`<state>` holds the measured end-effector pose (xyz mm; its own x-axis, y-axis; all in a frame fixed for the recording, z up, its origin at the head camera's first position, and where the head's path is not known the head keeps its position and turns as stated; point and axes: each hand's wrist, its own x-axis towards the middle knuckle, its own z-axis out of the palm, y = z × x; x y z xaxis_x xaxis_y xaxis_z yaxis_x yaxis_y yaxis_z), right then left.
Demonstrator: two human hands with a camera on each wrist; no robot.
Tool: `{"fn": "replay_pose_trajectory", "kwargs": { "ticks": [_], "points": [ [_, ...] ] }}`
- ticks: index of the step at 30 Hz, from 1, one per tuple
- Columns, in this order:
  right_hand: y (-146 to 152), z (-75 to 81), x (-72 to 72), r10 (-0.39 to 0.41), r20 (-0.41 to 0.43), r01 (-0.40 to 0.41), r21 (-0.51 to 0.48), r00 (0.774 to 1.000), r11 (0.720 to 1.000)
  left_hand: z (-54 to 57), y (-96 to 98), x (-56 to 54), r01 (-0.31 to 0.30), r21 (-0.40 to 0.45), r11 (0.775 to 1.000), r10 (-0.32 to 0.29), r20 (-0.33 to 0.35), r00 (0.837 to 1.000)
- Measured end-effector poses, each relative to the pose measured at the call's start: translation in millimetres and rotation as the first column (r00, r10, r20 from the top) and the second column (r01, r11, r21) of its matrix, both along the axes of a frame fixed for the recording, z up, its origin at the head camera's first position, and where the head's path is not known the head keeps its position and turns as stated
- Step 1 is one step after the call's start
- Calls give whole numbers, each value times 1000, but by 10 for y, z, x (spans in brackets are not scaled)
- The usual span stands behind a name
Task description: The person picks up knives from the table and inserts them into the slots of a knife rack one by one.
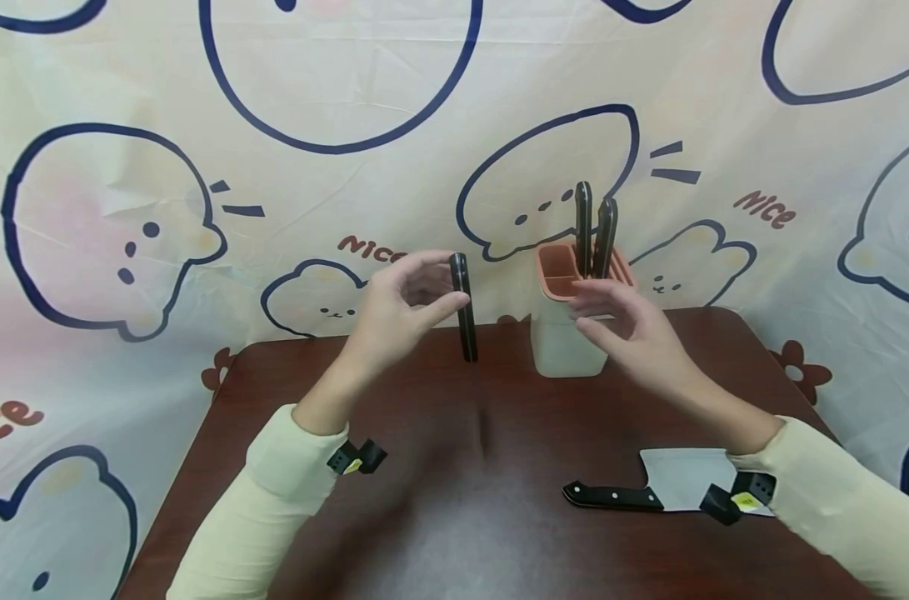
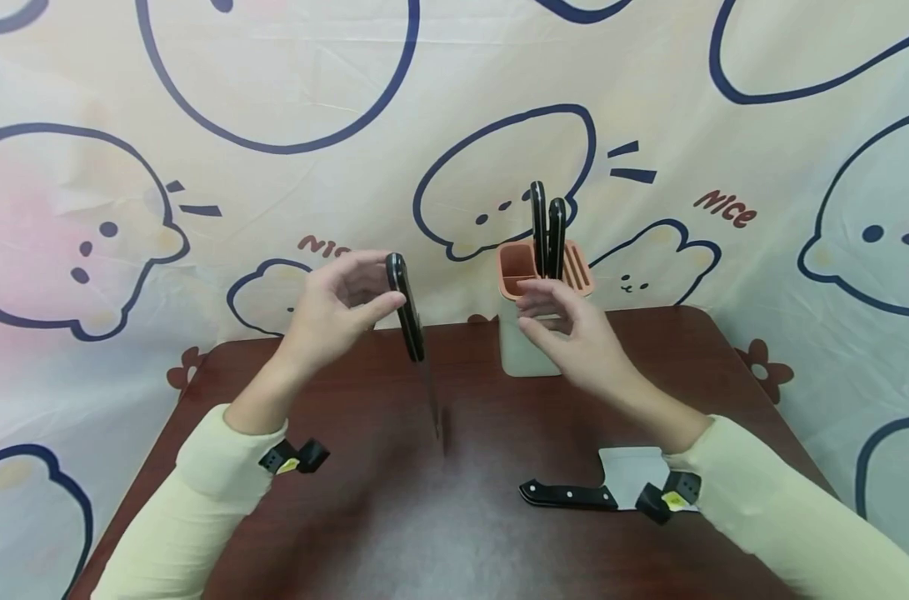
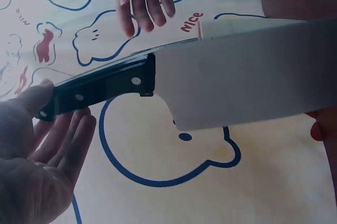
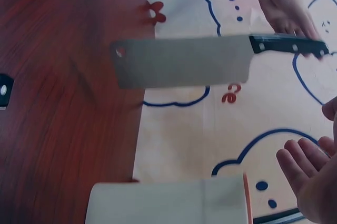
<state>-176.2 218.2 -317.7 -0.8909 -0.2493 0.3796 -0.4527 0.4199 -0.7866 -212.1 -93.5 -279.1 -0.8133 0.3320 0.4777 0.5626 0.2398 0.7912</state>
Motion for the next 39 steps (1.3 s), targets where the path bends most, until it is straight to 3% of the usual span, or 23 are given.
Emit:
{"fn": "replay_pose_trajectory", "kwargs": {
  "ticks": [6,14,24,31,39],
  "points": [
    [-220,36,0,85,55,-84,-33,995,996,122,95,-39,-7,-23,1000,7,-3,1000],
    [-460,85,-35,126,68,-119,-106,990,987,210,282,-92,29,-50,998,-30,-21,999],
    [-607,84,-78,110,3,-108,-136,994,985,246,452,-127,39,-57,998,-41,-45,998],
    [-628,78,-87,89,9,-87,-151,996,985,280,498,-127,18,-61,998,-21,-45,999],
    [-602,108,-100,61,-5,-62,-138,998,989,301,552,-125,35,-41,999,-36,-43,998]
  ]
}}
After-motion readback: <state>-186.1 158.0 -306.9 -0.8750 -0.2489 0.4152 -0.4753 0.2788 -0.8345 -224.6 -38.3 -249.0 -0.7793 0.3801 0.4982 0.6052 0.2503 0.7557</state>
